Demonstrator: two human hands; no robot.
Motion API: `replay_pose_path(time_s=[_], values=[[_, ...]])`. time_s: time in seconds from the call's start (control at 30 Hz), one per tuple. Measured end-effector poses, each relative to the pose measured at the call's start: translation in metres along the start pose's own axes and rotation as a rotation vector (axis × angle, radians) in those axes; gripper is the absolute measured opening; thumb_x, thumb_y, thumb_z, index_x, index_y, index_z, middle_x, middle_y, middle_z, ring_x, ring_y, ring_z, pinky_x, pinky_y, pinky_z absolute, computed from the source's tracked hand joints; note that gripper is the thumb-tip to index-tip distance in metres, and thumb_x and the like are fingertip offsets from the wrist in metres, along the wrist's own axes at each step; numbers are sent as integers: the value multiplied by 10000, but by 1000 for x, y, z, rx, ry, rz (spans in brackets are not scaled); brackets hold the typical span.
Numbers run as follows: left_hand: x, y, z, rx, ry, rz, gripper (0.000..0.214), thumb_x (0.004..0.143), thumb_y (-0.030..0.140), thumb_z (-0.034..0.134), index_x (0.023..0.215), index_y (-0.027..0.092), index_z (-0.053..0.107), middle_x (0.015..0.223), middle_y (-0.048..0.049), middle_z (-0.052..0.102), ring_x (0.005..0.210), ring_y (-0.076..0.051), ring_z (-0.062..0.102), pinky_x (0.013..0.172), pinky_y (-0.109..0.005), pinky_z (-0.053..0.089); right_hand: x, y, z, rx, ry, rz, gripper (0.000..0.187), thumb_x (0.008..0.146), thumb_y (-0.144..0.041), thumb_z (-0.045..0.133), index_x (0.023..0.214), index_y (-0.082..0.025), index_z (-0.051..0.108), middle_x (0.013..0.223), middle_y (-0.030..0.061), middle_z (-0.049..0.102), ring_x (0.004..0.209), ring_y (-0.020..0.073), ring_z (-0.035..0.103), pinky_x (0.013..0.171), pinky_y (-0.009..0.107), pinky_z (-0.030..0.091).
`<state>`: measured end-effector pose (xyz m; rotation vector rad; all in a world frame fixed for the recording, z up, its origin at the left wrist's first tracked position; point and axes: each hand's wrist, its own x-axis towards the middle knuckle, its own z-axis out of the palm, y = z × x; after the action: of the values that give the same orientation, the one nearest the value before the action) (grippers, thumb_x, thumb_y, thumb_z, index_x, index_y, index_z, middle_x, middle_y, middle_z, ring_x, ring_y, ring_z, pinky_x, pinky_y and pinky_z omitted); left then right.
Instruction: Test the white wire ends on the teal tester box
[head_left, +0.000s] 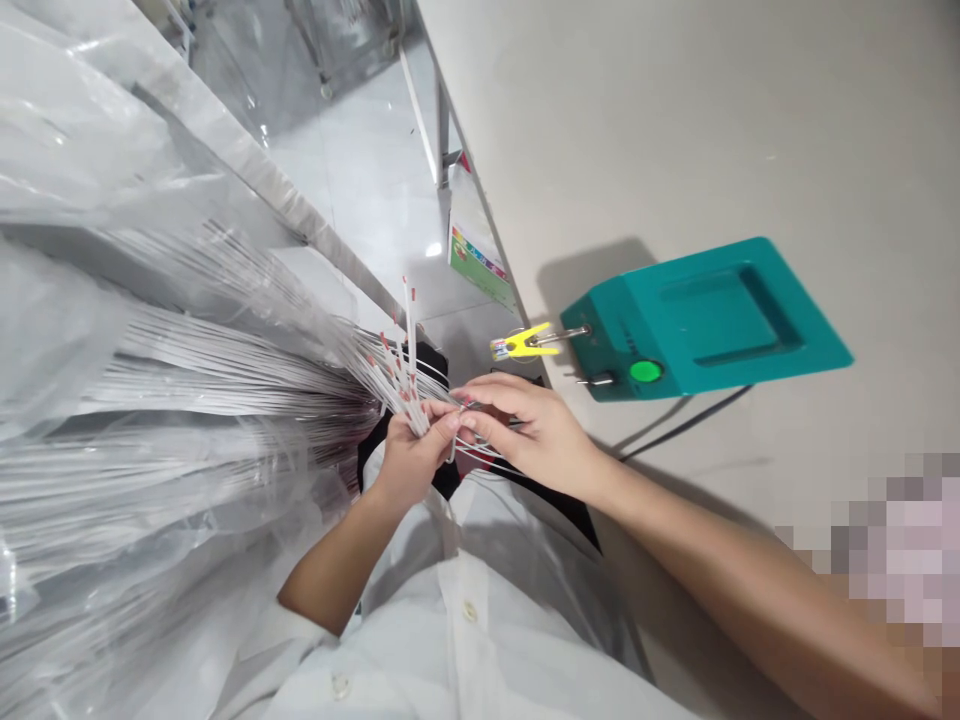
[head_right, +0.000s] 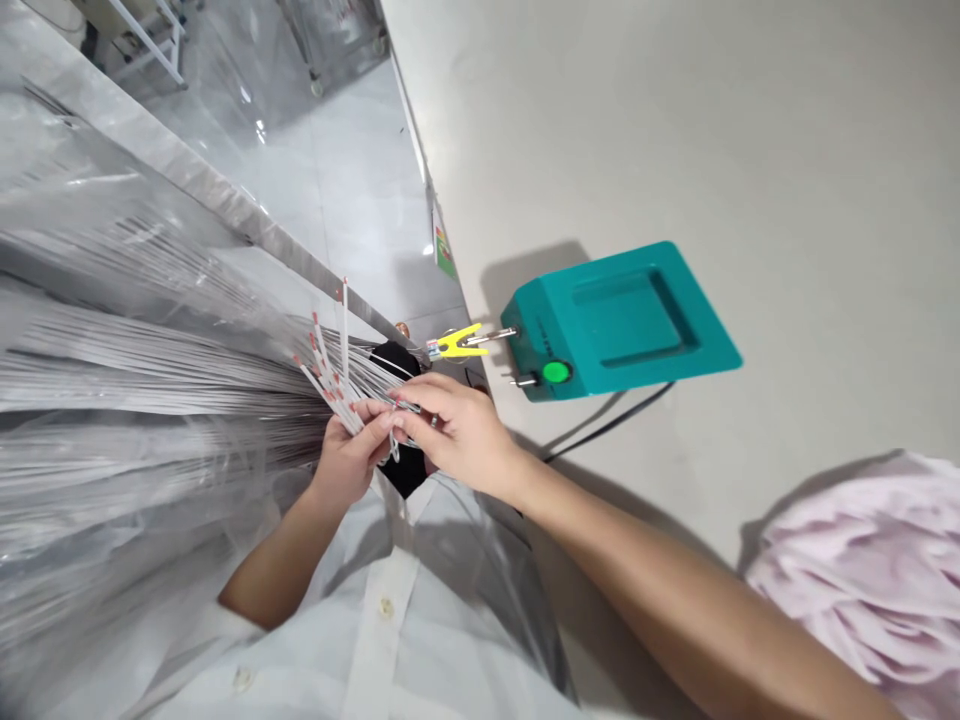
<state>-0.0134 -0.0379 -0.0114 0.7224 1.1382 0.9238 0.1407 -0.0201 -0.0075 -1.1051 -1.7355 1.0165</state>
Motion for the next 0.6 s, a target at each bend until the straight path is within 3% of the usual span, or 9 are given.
replay_pose_path(time_s=[0.13,0.37,0.47,0.6], values=[[-3,0,-4,108,-19,0,235,734,362,640,689,133,614,564,12,592,376,-15,320,391,-187,242,-1,1,-1,-81,-10,-50,174,852,-221,518,774,-175,666,782,47,664,701,109,628,634,213,505],[-8,-14,-7,434,70,105,193,736,332,620,744,142,646,606,10,594,481,-64,442,463,-196,347,-2,-6,-6,-813,-217,-412,180,812,-141,478,786,-123,655,732,78,649,659,171,595,603,291,415],[-8,-16,-4,411,119,95,213,746,345,610,748,133,629,597,9,601,443,-52,423,436,-187,341,-1,-8,-6,-920,-320,-383,158,794,-144,488,732,-130,633,693,67,621,606,170,571,571,302,371],[-5,-9,-4,273,178,78,258,749,381,617,806,130,613,664,-26,664,360,-28,383,358,-177,299,-2,-7,-4,-927,-409,-172,154,779,-149,481,710,-150,619,698,62,627,581,163,571,510,282,332]])
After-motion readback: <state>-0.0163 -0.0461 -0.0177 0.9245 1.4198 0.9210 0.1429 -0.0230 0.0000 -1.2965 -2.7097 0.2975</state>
